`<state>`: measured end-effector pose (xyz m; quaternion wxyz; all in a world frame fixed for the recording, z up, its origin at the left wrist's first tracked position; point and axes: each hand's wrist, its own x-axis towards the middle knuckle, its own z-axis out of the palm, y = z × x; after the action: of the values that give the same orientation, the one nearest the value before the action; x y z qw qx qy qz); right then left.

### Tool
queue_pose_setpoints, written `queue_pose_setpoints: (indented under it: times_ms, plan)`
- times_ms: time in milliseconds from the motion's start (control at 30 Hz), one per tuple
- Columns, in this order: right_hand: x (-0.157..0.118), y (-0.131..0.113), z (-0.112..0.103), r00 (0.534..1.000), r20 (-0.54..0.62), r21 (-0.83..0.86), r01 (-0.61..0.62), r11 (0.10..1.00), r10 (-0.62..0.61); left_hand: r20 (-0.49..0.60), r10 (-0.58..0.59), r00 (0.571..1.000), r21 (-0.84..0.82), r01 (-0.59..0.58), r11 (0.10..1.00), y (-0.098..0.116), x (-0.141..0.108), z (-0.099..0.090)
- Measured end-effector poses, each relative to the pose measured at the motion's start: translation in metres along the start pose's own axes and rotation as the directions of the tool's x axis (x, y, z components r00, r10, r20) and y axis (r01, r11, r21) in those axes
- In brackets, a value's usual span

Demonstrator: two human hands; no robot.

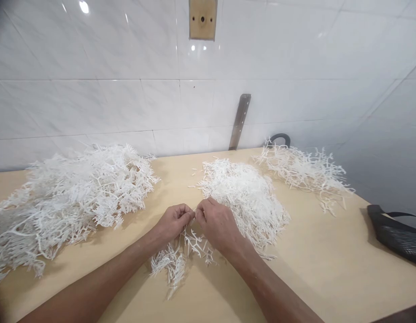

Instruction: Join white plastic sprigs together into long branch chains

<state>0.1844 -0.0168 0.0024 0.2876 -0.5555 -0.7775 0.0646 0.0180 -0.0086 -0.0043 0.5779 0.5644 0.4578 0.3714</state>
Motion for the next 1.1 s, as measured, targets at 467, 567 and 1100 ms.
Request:
queue_pose_setpoints:
  times_ms: [467, 567, 1100]
  plan:
    - [0.008, 0.035, -0.021, 0.871, -0.456, 0.084, -0.166, 0.983, 0.186, 0.033, -0.026, 0.999, -0.256, 0.034, 0.966, 0.002, 0.000, -0.004]
    - [0.007, 0.020, -0.018, 0.935, -0.215, 0.311, -0.208, 0.927, 0.281, 0.035, -0.024, 0.999, -0.278, 0.033, 0.960, 0.001, 0.001, -0.003]
    - [0.003, 0.004, -0.001, 0.898, 0.336, 0.589, -0.437, 0.680, 0.285, -0.058, 0.141, 0.988, -0.097, -0.147, 0.984, -0.004, 0.004, -0.003]
